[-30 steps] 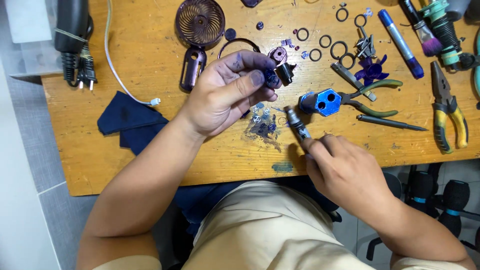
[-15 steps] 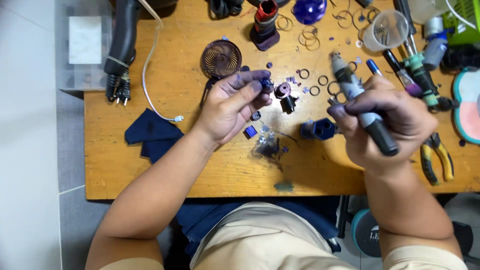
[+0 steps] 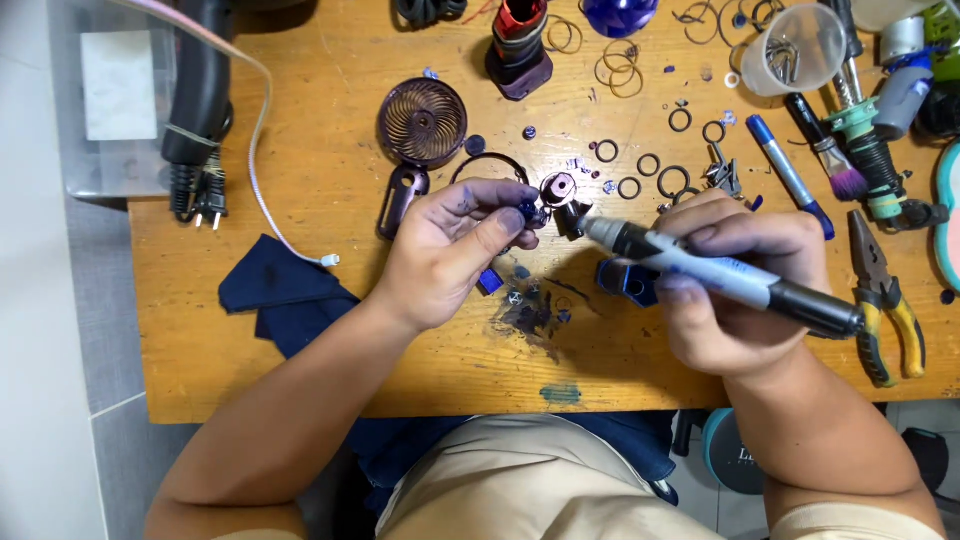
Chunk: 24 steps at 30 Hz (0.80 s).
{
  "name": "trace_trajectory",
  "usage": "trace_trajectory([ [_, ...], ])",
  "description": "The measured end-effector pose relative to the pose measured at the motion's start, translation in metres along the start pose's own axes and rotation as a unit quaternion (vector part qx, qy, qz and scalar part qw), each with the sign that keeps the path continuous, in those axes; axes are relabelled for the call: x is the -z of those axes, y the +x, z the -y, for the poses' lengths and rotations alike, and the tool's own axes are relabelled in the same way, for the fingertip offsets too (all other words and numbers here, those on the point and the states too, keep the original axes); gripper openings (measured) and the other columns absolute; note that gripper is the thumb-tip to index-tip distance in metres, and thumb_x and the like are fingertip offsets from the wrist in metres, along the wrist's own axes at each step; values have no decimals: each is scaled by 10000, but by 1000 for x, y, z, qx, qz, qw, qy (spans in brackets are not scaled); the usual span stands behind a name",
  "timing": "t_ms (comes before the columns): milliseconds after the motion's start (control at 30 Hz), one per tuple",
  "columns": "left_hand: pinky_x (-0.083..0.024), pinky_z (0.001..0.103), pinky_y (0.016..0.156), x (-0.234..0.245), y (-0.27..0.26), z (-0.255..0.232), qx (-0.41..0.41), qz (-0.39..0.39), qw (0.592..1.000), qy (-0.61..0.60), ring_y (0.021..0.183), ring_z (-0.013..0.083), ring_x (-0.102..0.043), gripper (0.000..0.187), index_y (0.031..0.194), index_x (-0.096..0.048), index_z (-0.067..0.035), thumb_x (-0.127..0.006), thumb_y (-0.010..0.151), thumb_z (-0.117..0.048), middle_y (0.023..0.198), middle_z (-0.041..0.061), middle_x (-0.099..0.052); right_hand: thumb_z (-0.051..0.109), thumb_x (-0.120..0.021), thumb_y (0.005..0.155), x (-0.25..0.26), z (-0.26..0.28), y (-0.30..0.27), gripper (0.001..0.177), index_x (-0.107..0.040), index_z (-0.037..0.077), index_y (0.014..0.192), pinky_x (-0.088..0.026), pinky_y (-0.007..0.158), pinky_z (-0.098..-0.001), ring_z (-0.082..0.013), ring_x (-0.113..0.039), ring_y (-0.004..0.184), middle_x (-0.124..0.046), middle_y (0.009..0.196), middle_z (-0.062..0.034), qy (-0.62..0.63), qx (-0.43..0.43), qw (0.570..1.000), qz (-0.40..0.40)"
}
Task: Repairing and assembling small internal components of a hair dryer using a marker and pliers
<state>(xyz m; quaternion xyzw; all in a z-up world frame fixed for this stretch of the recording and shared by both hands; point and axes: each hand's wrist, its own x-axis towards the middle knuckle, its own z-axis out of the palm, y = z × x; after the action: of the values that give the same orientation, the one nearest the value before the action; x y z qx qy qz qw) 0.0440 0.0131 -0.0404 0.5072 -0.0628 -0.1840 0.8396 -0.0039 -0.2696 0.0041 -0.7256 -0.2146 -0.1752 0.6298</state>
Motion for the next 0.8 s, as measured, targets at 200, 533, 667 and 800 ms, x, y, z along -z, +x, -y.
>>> trace_trajectory([
  [200, -701, 325, 1019, -5, -5, -7, 19, 9, 1000, 23, 1053, 247, -824, 304, 1412, -734, 32, -742, 1134, -92, 1284, 161, -802, 283, -711, 1080, 3, 4, -4, 358, -565, 36, 1293, -634, 948, -426, -361, -763, 992, -721, 1072, -249, -32, -17, 998, 44],
  [533, -676, 328, 1015, -7, -7, -2, 36, 6, 999, -21, 1021, 246, -807, 295, 1401, -734, 44, -751, 1129, -69, 1238, 170, -807, 247, -719, 1075, 1, 9, 0, 334, -550, 31, 1267, -653, 985, -439, -352, -793, 984, -740, 1049, -224, -80, 28, 993, 76],
  [667, -698, 332, 1026, -7, -6, -2, 48, 6, 998, -47, 1050, 246, -804, 302, 1411, -733, 49, -750, 1129, -56, 1238, 174, -805, 228, -738, 1061, -8, 15, 6, 316, -578, -4, 1203, -658, 915, -423, -359, -781, 949, -749, 1014, -228, -94, 69, 990, 76],
  [800, -709, 354, 1051, -8, -7, 0, 51, 14, 996, -76, 1082, 261, -811, 286, 1401, -739, 54, -752, 1133, -43, 1254, 181, -807, 246, -726, 1079, -7, 27, 6, 325, -567, 4, 1226, -653, 950, -437, -372, -770, 984, -751, 1049, -246, -125, 29, 989, 77],
])
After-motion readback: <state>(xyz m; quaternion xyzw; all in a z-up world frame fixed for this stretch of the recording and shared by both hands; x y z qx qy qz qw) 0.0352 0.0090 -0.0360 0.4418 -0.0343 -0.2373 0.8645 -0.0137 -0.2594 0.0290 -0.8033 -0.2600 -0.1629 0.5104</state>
